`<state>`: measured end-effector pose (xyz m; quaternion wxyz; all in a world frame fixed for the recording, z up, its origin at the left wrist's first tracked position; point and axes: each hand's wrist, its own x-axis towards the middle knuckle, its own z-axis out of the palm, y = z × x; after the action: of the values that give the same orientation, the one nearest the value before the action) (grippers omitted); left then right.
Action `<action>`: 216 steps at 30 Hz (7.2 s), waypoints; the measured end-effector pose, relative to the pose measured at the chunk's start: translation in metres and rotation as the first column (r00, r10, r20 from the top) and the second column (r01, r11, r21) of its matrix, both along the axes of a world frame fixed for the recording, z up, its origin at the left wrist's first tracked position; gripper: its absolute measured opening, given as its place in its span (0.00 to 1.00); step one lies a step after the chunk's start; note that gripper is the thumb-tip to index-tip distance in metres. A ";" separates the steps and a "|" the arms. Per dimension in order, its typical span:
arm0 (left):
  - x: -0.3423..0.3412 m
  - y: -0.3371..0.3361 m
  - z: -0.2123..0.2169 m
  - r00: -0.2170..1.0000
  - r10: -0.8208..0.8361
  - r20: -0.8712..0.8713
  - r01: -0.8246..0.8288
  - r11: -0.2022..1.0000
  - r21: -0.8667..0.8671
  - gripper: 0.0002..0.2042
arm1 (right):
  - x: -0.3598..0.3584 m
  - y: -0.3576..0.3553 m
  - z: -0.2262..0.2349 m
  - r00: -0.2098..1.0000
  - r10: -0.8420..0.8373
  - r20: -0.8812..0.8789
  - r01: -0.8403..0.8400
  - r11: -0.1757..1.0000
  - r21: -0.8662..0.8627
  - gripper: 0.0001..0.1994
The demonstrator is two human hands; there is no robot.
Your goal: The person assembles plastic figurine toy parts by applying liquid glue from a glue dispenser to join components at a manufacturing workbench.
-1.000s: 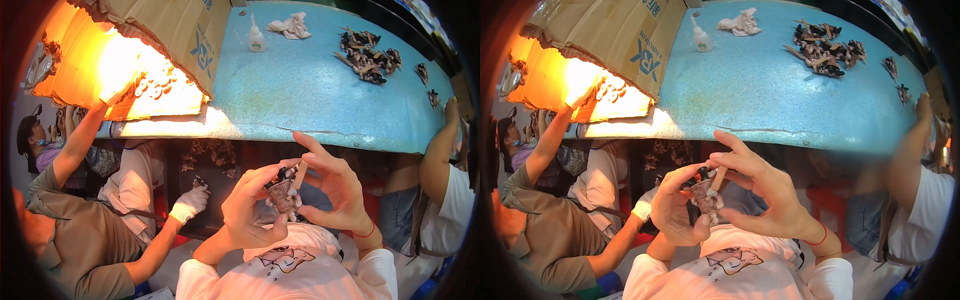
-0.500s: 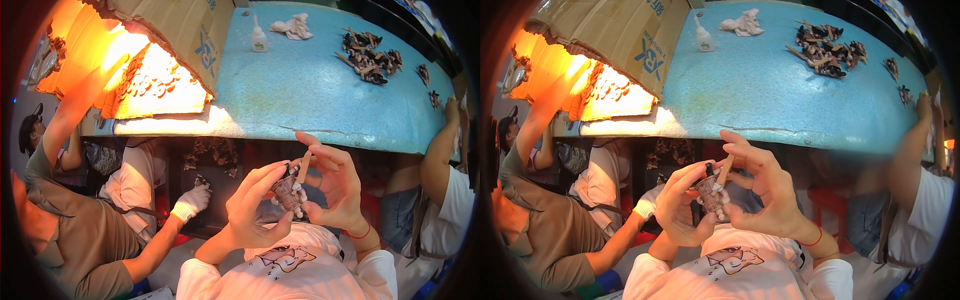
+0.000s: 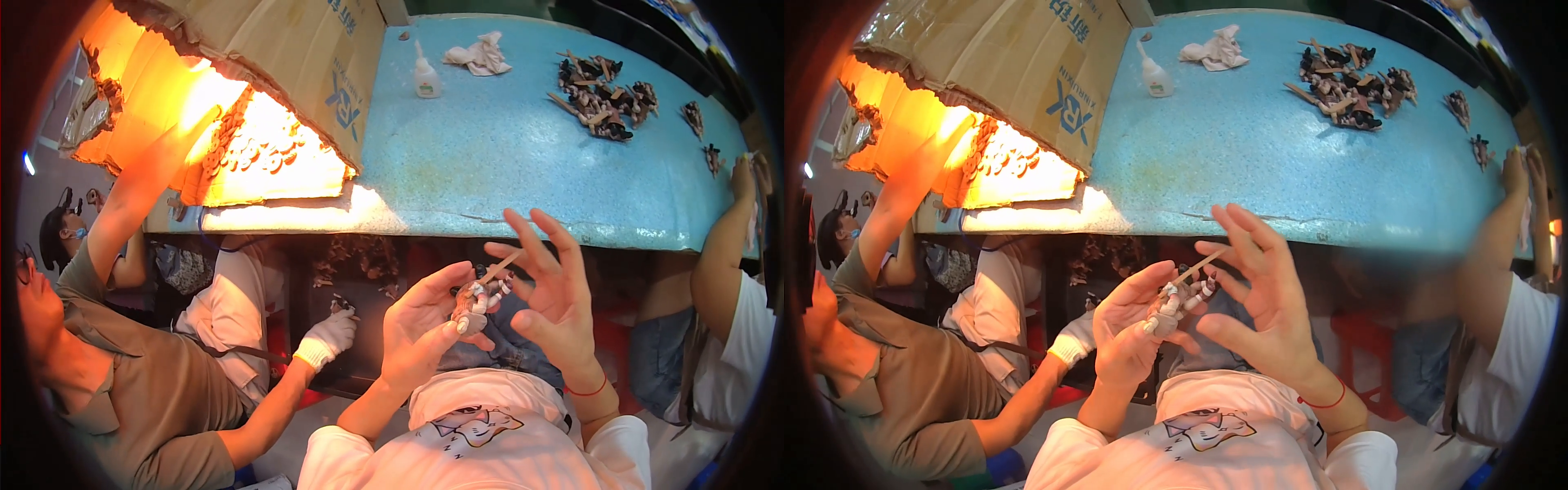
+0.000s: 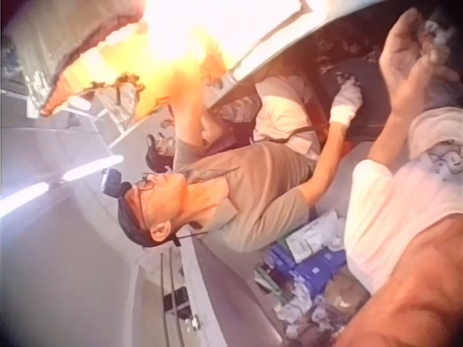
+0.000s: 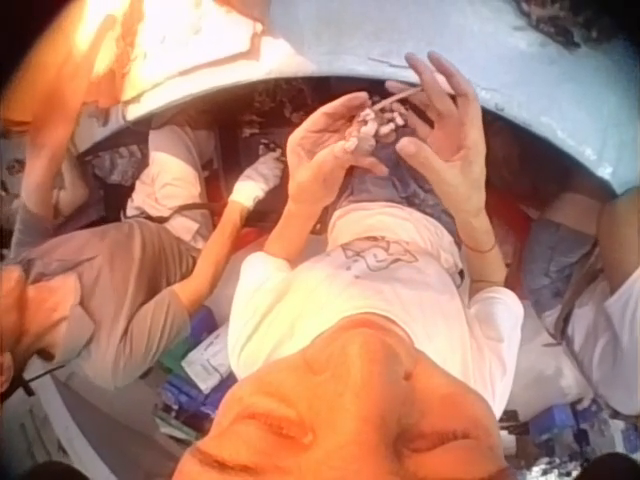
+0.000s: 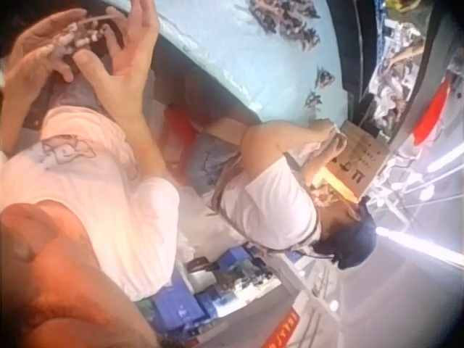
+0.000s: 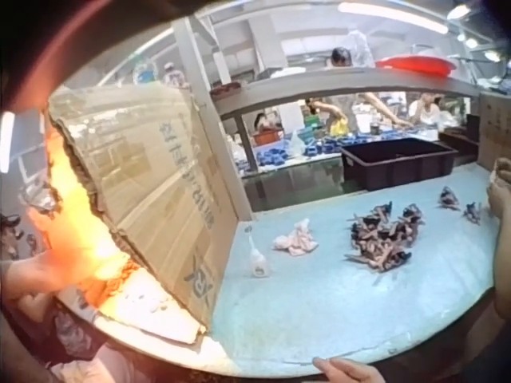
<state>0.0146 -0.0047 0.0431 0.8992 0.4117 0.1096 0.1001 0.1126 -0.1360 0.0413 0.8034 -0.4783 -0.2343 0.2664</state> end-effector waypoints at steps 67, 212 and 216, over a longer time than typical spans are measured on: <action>-0.018 -0.012 -0.020 0.942 -0.262 0.209 0.313 0.469 -0.825 0.27 | 0.002 -0.006 0.005 0.830 0.039 0.556 0.076 0.980 -0.183 0.20; -0.004 -0.022 0.029 0.974 0.119 0.194 -0.196 -0.001 0.981 0.21 | -0.017 0.001 -0.008 0.966 0.078 -0.245 -0.027 0.978 0.205 0.35; -0.002 -0.019 0.023 0.965 0.080 0.250 -0.248 -0.026 0.968 0.21 | -0.015 0.000 -0.010 0.982 0.074 -0.172 -0.033 0.972 0.234 0.34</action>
<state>0.0124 -0.0239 0.0660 0.3293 0.9025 0.0005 0.2777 0.0973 -0.1356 0.0311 0.8638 -0.3493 -0.2031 0.3010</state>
